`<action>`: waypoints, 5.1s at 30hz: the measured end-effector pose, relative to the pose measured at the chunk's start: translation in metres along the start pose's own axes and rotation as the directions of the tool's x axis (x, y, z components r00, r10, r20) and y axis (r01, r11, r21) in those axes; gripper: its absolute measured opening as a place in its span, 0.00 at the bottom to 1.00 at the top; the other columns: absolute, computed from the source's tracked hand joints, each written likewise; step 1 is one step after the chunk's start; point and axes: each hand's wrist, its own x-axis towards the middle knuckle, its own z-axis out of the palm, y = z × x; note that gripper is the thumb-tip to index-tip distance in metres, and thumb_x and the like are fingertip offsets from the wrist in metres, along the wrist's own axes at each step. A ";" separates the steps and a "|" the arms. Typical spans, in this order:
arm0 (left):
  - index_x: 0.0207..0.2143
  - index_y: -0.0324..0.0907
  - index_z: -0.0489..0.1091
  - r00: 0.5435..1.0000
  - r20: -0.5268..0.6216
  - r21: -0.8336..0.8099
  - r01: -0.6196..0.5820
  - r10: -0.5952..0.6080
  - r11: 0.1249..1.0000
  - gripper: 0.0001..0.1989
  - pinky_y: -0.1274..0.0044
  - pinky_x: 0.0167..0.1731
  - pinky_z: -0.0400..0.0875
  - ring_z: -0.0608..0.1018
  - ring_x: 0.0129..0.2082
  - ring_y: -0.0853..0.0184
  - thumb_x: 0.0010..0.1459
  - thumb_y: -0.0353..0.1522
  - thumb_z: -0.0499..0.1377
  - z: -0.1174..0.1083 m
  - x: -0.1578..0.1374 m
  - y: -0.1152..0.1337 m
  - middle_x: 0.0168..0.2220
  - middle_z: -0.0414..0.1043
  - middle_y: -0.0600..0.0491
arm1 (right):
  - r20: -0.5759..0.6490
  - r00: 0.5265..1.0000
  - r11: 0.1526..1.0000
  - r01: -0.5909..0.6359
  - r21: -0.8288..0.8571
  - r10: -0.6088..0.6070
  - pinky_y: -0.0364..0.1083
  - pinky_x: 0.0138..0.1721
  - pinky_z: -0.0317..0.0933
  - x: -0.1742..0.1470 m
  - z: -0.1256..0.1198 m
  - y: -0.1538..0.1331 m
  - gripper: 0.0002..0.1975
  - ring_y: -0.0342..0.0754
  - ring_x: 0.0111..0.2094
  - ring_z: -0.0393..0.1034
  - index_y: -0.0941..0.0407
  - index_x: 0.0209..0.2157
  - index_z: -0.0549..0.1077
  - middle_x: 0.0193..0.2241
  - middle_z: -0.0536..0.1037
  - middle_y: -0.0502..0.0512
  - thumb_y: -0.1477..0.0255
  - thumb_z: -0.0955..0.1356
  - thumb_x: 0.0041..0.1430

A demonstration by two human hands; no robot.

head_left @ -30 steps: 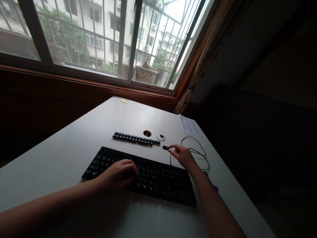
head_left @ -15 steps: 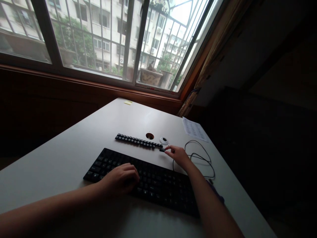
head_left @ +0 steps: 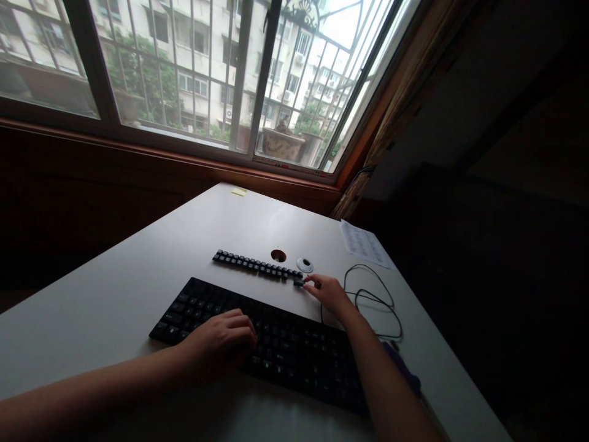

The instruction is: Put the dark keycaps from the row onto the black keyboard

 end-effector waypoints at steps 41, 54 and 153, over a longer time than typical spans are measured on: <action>0.35 0.41 0.70 0.998 -0.010 0.018 -0.069 0.069 0.997 0.06 0.75 0.36 0.70 0.73 0.36 0.65 0.61 0.25 0.55 0.003 -0.001 -0.004 0.36 0.74 0.50 | 0.055 0.975 0.935 0.221 -0.277 -0.214 0.50 0.55 0.64 -0.015 0.019 -0.032 0.22 0.51 0.52 0.67 0.52 0.58 0.69 0.53 0.70 0.58 0.77 0.63 0.62; 0.34 0.41 0.70 0.998 -0.001 0.022 -0.060 0.060 0.998 0.06 0.75 0.37 0.70 0.72 0.36 0.66 0.60 0.24 0.54 0.000 0.000 -0.001 0.36 0.74 0.51 | 0.043 0.975 0.943 0.221 -0.248 -0.217 0.50 0.55 0.65 -0.014 0.019 -0.037 0.22 0.51 0.52 0.68 0.53 0.57 0.69 0.53 0.70 0.59 0.78 0.63 0.62; 0.36 0.41 0.70 0.996 0.042 0.067 -0.079 0.076 0.995 0.06 0.75 0.37 0.70 0.72 0.37 0.65 0.62 0.26 0.54 0.000 -0.002 -0.002 0.38 0.73 0.49 | -0.143 0.968 0.898 -0.129 0.420 0.206 0.48 0.33 0.64 -0.051 -0.019 -0.034 0.16 0.48 0.29 0.66 0.53 0.36 0.66 0.28 0.71 0.52 0.55 0.60 0.65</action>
